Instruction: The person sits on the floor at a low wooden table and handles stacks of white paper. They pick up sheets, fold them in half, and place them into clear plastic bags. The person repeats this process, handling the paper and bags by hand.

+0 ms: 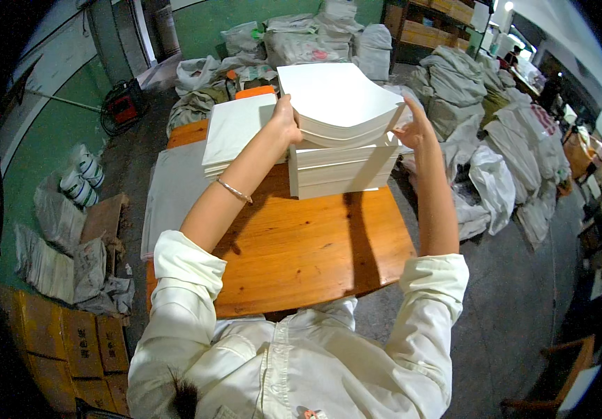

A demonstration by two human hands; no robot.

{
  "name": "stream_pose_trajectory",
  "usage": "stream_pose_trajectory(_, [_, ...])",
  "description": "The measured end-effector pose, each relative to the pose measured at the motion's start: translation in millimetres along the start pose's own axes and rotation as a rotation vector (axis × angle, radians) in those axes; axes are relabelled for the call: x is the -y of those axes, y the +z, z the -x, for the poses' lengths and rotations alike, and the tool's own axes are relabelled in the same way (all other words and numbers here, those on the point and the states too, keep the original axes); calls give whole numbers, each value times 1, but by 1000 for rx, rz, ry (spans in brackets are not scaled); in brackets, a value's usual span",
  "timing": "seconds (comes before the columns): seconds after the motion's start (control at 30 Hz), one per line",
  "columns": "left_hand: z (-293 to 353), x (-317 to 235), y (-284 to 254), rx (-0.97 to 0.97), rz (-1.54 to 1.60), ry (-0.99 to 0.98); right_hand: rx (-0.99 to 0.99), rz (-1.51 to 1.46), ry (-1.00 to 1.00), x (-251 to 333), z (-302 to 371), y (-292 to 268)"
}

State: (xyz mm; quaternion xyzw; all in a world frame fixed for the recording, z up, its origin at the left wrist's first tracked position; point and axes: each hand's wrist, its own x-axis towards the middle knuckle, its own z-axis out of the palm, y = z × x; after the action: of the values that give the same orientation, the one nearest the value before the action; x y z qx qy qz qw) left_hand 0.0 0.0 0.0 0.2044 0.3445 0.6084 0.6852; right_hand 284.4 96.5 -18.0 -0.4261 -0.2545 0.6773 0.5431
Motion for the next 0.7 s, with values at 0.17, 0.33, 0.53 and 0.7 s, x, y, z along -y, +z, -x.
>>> stream_pose_trajectory(0.17, [35,1,7,-102,47,-19,33,-41,-41,-27,7,2])
stream_pose_trajectory(0.33, [15,1,-15,-148,106,-10,-239,-60,27,-41,20,45])
stream_pose_trajectory(0.53, [-11,7,-38,-43,142,-19,-115,-311,135,-56,-26,10])
stream_pose_trajectory(0.7, [22,5,-43,-127,170,-71,-114,-137,164,-61,18,45])
